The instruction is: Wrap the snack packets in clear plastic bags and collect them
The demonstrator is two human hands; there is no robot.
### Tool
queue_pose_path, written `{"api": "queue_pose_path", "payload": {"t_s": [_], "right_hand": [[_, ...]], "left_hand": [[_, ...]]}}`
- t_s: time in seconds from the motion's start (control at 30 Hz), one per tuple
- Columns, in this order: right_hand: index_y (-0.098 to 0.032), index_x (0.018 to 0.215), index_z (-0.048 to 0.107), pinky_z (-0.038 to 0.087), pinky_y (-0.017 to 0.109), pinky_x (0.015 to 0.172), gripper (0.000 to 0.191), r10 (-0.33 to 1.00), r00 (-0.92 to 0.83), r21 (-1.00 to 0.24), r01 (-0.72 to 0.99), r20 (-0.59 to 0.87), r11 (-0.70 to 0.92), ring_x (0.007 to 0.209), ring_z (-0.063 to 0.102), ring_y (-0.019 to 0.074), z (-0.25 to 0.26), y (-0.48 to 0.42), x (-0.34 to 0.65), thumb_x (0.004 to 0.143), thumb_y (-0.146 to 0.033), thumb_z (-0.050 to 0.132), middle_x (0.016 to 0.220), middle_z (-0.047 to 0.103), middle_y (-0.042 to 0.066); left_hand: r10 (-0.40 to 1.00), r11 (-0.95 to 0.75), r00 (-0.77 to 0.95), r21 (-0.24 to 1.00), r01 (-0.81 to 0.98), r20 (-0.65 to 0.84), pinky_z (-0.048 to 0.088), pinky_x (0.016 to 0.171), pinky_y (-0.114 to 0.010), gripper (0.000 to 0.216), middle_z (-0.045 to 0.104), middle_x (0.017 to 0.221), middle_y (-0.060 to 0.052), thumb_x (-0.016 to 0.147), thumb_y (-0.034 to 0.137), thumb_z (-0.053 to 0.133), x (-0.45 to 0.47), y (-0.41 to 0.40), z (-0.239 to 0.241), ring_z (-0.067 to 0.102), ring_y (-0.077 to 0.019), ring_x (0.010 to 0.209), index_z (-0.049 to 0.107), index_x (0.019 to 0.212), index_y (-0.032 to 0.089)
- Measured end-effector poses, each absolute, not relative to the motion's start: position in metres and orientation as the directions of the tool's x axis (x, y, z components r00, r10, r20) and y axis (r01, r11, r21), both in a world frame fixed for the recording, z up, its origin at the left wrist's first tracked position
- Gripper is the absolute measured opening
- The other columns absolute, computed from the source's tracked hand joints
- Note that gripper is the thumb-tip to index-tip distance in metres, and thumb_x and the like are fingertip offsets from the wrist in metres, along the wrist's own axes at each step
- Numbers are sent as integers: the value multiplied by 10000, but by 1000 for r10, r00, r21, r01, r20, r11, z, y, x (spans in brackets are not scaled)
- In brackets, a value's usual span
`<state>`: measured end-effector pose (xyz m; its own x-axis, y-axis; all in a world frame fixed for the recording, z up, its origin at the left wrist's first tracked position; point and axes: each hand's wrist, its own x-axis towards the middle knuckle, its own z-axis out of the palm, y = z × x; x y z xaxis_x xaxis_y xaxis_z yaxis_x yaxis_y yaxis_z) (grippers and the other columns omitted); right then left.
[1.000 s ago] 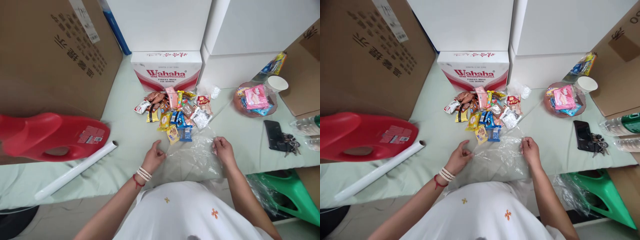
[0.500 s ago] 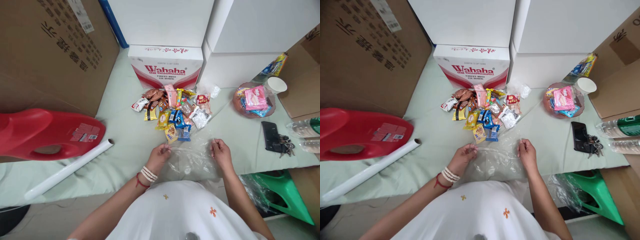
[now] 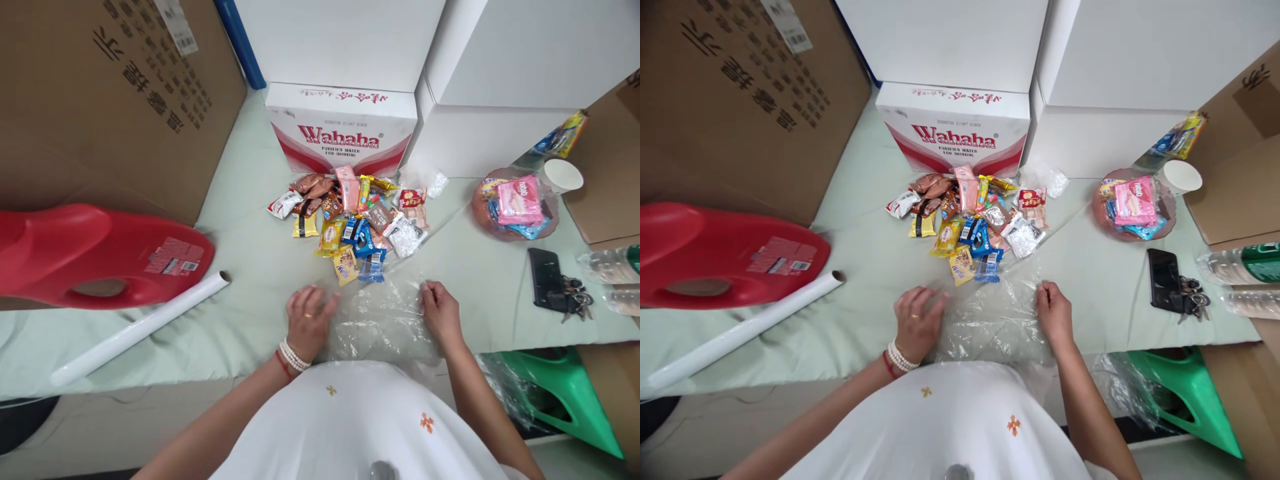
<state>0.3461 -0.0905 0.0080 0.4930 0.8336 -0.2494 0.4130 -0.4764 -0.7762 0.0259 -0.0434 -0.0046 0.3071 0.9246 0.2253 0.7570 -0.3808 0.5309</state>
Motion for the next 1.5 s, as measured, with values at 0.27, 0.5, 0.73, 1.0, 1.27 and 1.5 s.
{"api": "queue_pose_path", "payload": {"t_s": [0.27, 0.5, 0.73, 1.0, 1.27, 1.5], "right_hand": [[-238, 1002, 705, 470, 356, 712, 431, 865, 478, -629, 629, -150, -457, 713, 637, 249, 9, -97, 367, 967, -599, 472, 803, 727, 64], [-206, 991, 728, 481, 380, 808, 359, 895, 427, -479, 817, 128, -321, 721, 601, 222, 47, -30, 378, 963, -487, 506, 983, 706, 113], [-174, 1425, 563, 503, 420, 893, 606, 988, 153, -279, 948, -27, -154, 1142, 630, 366, 66, 104, 302, 900, -443, 703, 1369, 594, 198], [-180, 1182, 669, 508, 346, 785, 448, 961, 277, -579, 780, -22, -238, 926, 662, 256, 73, 116, 351, 800, -392, 767, 1052, 720, 100], [-224, 969, 620, 247, 159, 414, 501, 814, 577, -998, -36, -70, -60, 542, 467, 54, 94, 41, 414, 579, -353, 907, 821, 620, -61], [-222, 974, 597, 316, 183, 433, 485, 728, 686, -993, 79, -6, -83, 558, 507, 87, 86, 11, 431, 622, -415, 869, 816, 619, -42]], "left_hand": [[670, -645, 742, 528, 553, 41, 49, 1262, -664, 701, 568, 1537, -133, 861, 57, 449, 15, -24, -11, 489, -294, 1465, 501, 1525, 279], [700, -547, 713, 672, 500, 40, 125, 1288, -586, 413, 602, 1505, -116, 999, 295, 465, 9, -20, -5, 536, -260, 1418, 646, 1369, 256], [657, -647, 754, 527, 552, 16, 53, 1285, -616, 513, 484, 1609, -119, 978, 416, 571, 18, -26, 1, 362, -318, 1539, 571, 1461, 245], [653, -664, 755, 521, 537, 54, 80, 1297, -568, 501, 466, 1626, -90, 981, 393, 557, 12, -25, -4, 381, -290, 1528, 564, 1464, 259], [646, -698, 757, 478, 533, 100, 114, 1298, -552, 473, 513, 1593, -74, 990, 381, 545, 12, -23, -5, 423, -273, 1501, 579, 1447, 264], [639, -718, 762, 438, 541, 106, 118, 1300, -560, 475, 487, 1613, -70, 990, 353, 542, 14, -23, -8, 425, -276, 1503, 567, 1456, 266]]}}
